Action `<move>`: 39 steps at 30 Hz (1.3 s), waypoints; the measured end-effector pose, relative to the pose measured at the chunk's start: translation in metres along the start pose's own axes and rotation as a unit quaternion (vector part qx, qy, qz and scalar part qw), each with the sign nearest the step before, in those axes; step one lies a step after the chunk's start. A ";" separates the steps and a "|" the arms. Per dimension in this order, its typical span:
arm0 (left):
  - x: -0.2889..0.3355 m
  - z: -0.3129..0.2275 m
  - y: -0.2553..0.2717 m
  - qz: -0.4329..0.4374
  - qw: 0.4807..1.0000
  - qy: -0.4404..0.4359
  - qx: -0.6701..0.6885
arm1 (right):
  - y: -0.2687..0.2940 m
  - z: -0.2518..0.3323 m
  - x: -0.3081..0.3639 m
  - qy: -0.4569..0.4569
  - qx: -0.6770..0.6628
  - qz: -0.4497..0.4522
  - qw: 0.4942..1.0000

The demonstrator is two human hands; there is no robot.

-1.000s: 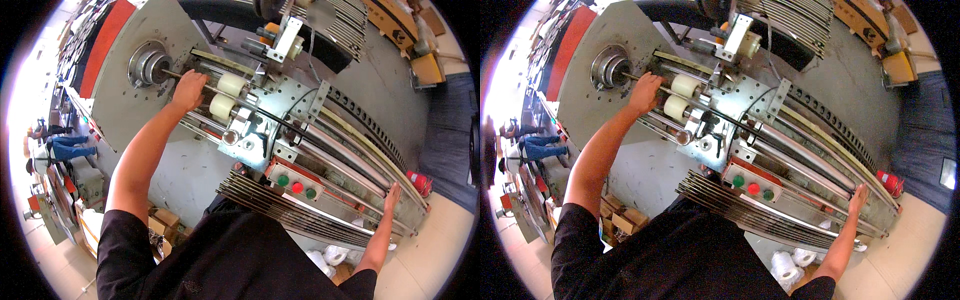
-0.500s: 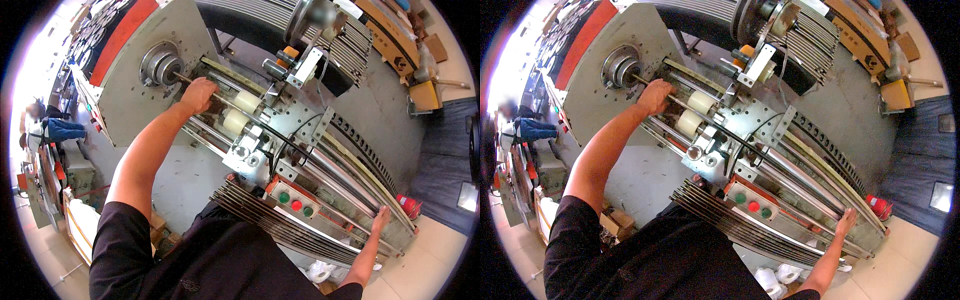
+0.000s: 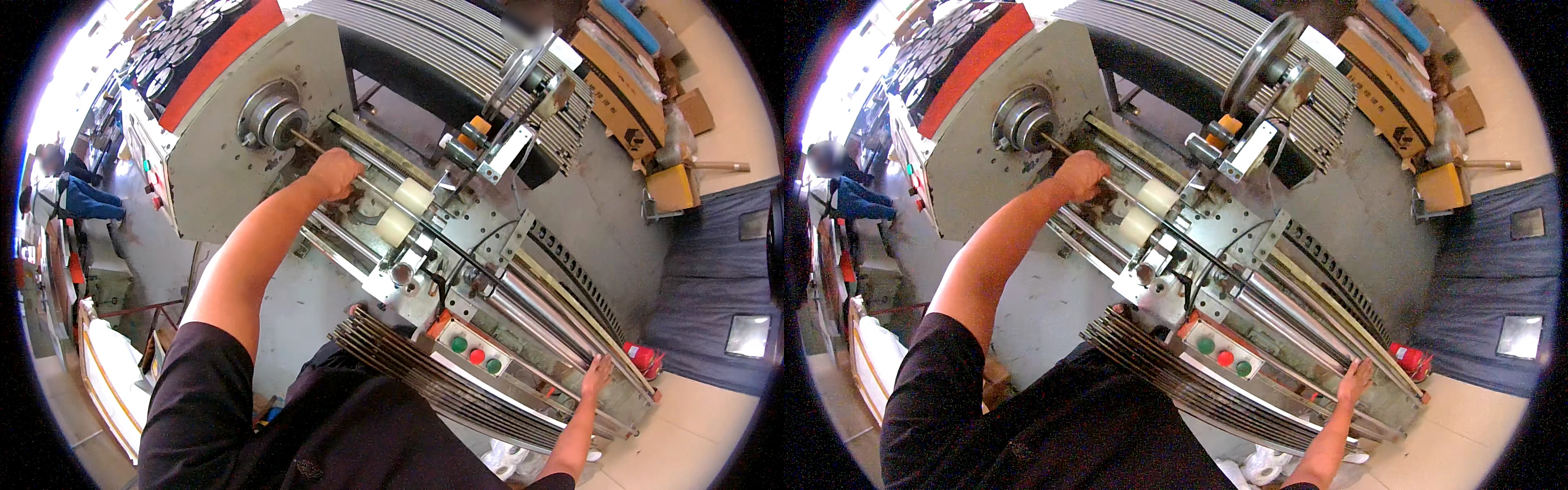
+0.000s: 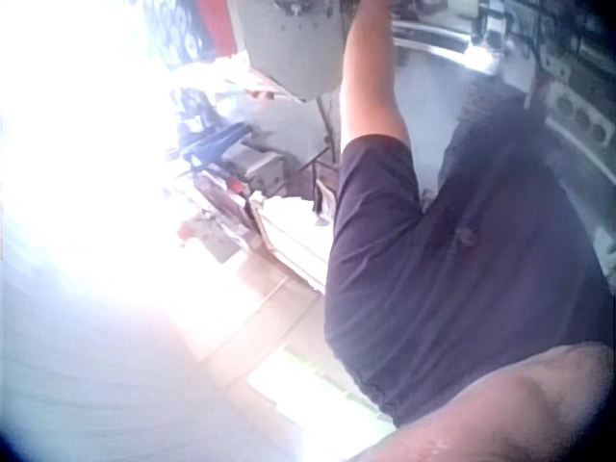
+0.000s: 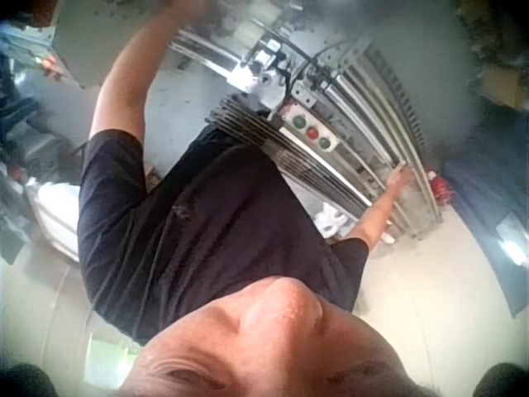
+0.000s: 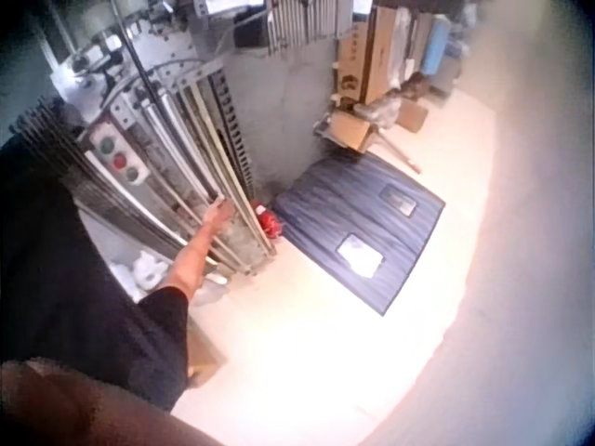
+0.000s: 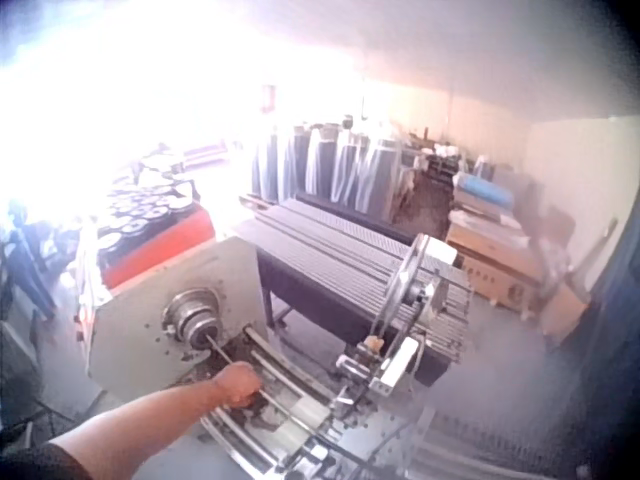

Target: The person operates a metal fabrication machine by loading metal rods into the rollers and applying tape to the material.

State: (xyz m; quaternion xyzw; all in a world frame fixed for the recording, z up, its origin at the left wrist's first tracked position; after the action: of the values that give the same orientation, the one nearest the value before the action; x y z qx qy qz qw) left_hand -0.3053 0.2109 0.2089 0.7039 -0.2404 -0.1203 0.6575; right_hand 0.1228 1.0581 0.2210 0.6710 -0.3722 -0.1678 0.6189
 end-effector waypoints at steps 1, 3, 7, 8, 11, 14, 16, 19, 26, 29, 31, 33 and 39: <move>-0.002 0.001 -0.005 -0.006 1.000 0.011 0.006 | 0.003 0.008 0.006 0.005 -0.007 -0.001 1.000; 0.000 0.006 -0.013 -0.034 0.999 -0.016 0.023 | 0.010 0.028 0.014 0.017 -0.023 -0.002 1.000; 0.001 -0.016 -0.005 -0.048 0.997 -0.035 0.043 | 0.015 0.049 0.031 0.033 -0.014 -0.012 0.999; 0.001 -0.020 -0.003 -0.050 0.996 -0.037 0.060 | 0.017 0.057 0.037 0.039 -0.029 -0.019 0.999; 0.001 -0.036 0.000 -0.027 0.997 -0.025 0.073 | 0.014 0.076 0.046 0.075 -0.007 -0.065 0.995; 0.003 -0.047 -0.002 -0.022 0.996 -0.051 0.065 | 0.026 0.115 0.067 0.066 -0.020 -0.043 0.997; 0.002 -0.056 -0.006 -0.016 0.996 -0.057 0.068 | 0.029 0.125 0.075 0.096 -0.026 -0.058 0.993; 0.000 -0.067 -0.011 -0.043 0.993 -0.083 0.076 | 0.026 0.137 0.084 0.118 -0.036 -0.064 0.990; -0.001 -0.036 -0.011 -0.010 0.996 -0.071 0.054 | 0.026 0.200 0.113 0.192 -0.041 -0.087 0.977; 0.002 -0.001 -0.015 -0.052 0.993 -0.056 0.090 | 0.024 0.223 0.124 0.217 -0.046 -0.115 0.968; 0.004 0.028 -0.013 -0.050 0.996 -0.057 0.053 | 0.035 0.246 0.137 0.223 -0.054 -0.110 0.967; 0.007 0.048 -0.010 -0.077 0.994 -0.064 0.035 | 0.031 0.251 0.140 0.225 -0.054 -0.118 0.966; 0.009 0.097 -0.008 -0.058 0.997 -0.025 0.040 | 0.028 0.276 0.144 0.219 -0.033 -0.136 0.966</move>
State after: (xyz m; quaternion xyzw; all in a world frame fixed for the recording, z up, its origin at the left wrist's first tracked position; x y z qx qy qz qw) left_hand -0.3429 0.1222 0.1918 0.7391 -0.2198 -0.1664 0.6145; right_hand 0.0217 0.7626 0.2332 0.7150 -0.1270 -0.1120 0.6783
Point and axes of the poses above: each hand's wrist, its own x-axis away from the middle knuckle, its own y-axis out of the back of the hand, z = x × y, the point moved 1 cm from there along -x, towards the middle knuckle, and after that the axes turned 3 degrees about y, right-handed, at the moved point
